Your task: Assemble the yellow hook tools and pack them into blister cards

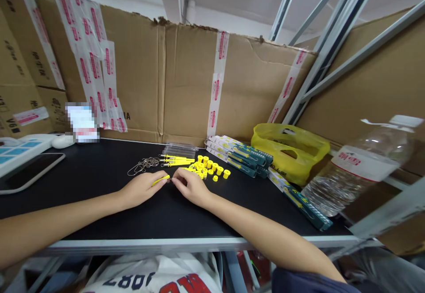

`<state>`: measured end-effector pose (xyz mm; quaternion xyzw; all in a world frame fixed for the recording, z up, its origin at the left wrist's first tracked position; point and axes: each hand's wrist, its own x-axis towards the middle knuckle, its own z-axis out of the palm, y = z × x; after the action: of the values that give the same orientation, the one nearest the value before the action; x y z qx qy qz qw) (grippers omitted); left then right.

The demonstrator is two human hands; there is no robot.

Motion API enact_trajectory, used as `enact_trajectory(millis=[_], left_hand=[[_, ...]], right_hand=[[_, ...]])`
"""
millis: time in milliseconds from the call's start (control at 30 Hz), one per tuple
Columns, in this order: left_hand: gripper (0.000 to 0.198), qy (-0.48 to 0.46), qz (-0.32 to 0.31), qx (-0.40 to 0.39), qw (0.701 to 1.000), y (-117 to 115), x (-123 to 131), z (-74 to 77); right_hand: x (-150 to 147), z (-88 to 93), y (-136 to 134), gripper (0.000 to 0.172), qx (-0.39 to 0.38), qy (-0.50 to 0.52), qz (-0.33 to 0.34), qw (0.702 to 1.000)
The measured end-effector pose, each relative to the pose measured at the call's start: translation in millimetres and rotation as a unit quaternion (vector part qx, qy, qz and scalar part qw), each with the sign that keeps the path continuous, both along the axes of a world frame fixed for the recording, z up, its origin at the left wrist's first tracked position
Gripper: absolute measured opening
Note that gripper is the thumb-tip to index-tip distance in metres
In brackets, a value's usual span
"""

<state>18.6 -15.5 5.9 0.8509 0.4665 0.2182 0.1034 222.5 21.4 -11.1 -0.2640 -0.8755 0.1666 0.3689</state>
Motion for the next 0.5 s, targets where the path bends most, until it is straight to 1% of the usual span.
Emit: enact_trajectory(millis=[100,267,400,500], left_hand=[[0.032,0.023,-0.007,-0.003,1.000,1.7,-0.9,-1.6],[0.029,0.013,-0.032,-0.023,0.999,5.6,-2.3,-3.2],[0.026,0.001,-0.023,-0.070,0.997,3.9,-1.1,1.8],[0.024,0.014,-0.030,-0.076,0.997,1.0,0.7,6.9]], right_hand=[[-0.2,1.0,-0.2,0.017,-0.032,0.028,0.015,0.999],[0.0,1.3,-1.6,0.020,-0.030,0.023,0.033,0.999],[0.1,0.3,0.2,0.021,-0.040,0.023,0.031,0.998],[-0.2,-0.1,1.6,0.022,-0.050,0.020,0.034,0.998]])
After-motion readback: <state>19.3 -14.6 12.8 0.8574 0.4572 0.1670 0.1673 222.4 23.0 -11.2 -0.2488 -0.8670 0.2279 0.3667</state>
